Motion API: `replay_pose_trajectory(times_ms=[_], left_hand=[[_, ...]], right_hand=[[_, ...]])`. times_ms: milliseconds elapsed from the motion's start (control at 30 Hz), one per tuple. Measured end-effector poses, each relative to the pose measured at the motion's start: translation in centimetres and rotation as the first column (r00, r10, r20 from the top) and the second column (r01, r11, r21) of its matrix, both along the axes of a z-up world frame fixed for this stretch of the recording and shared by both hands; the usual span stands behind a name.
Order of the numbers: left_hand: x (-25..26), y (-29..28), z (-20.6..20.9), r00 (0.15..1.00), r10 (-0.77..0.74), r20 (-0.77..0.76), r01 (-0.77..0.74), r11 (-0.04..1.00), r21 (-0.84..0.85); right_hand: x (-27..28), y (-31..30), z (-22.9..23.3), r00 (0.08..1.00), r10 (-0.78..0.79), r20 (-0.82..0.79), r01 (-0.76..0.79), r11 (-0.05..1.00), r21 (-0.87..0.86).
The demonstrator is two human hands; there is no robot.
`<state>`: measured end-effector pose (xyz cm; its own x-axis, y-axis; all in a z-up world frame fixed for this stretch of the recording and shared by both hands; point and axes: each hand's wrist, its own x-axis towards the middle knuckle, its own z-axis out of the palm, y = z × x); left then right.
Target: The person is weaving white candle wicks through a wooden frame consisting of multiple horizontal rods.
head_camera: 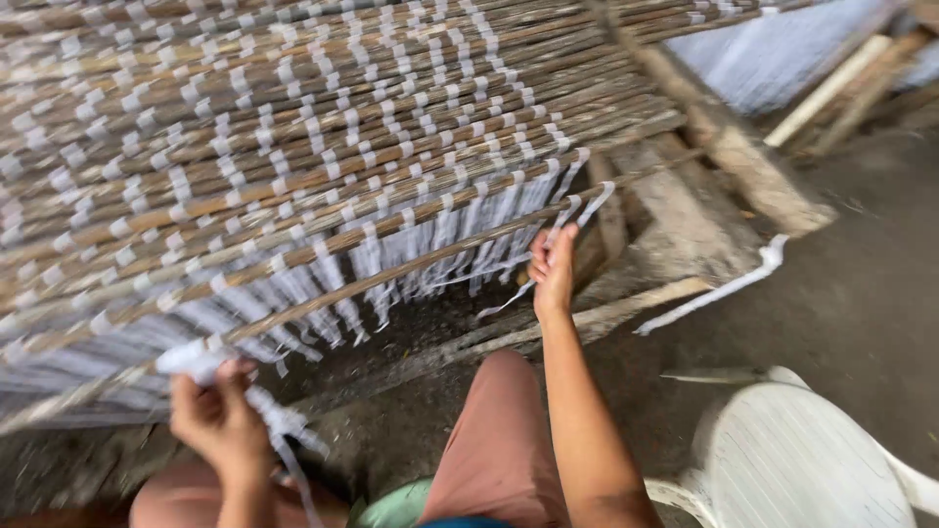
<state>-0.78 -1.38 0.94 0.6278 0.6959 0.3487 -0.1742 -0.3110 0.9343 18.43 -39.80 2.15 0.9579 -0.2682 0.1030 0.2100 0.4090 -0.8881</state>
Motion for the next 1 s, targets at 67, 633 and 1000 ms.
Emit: replay_pose_trajectory(times_ms=[67, 633, 1000], left_hand=[[0.4, -0.9, 1.0, 0.997, 0.061, 0.047, -0.065, 0.995, 0.082], [0.5, -3.9, 4.4, 0.939, -0.081, 0.334, 0.167, 0.957, -0.238], [1.0, -3.0, 3.1, 0.926, -0.064, 0.373, 0.185, 0.937, -0.297]], right_hand=[[0.0, -0.1, -9.9, 0.971, -0.135, -0.197, 0.104, 0.982, -0.16], [-10.9, 26.8, 2.2, 0.765, 0.636, 0.101, -0.508, 0.692, -0.513], [-11.0, 27.8, 4.4, 0.746, 0.661, 0.074, -0.594, 0.712, -0.374]])
